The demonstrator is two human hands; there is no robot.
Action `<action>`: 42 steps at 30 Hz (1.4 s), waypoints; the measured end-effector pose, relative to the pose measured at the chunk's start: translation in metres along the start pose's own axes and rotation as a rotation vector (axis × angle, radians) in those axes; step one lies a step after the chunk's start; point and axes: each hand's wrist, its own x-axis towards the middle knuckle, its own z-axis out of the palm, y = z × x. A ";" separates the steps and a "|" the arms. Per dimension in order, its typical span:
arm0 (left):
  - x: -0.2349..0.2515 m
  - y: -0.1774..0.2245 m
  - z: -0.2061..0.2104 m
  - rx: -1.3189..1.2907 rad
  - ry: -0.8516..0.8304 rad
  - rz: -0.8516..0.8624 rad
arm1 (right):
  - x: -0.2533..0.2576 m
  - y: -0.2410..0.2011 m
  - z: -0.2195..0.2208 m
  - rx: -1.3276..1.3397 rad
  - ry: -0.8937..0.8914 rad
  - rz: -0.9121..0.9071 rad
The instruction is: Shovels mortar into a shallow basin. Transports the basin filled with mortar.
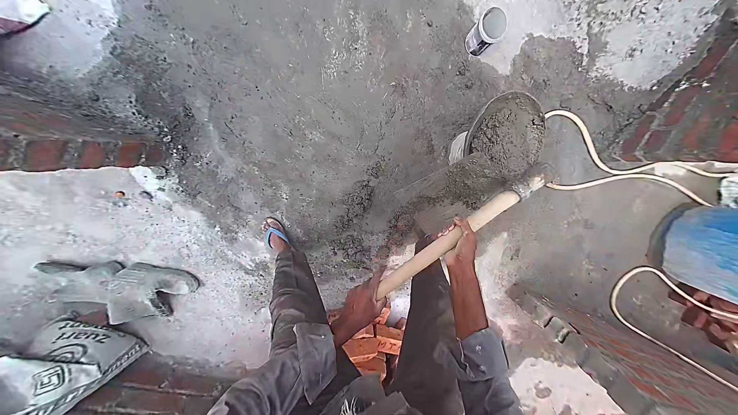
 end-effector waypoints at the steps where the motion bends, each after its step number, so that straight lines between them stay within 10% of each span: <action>1: -0.016 -0.011 0.011 -0.009 -0.028 -0.051 | 0.009 0.032 0.001 -0.051 0.022 0.108; 11: -0.030 -0.041 0.063 -0.314 -0.085 -0.461 | -0.003 0.236 -0.025 -0.546 -0.020 0.590; 20: 0.008 -0.087 0.073 0.216 -0.320 -0.426 | 0.018 0.114 -0.098 -0.779 -0.371 0.115; 33: 0.114 0.265 -0.063 0.242 0.127 -0.068 | 0.164 -0.062 -0.297 -0.312 0.006 0.104; 42: 0.271 0.364 -0.167 0.251 0.344 0.075 | 0.214 -0.087 -0.206 -0.227 0.000 0.200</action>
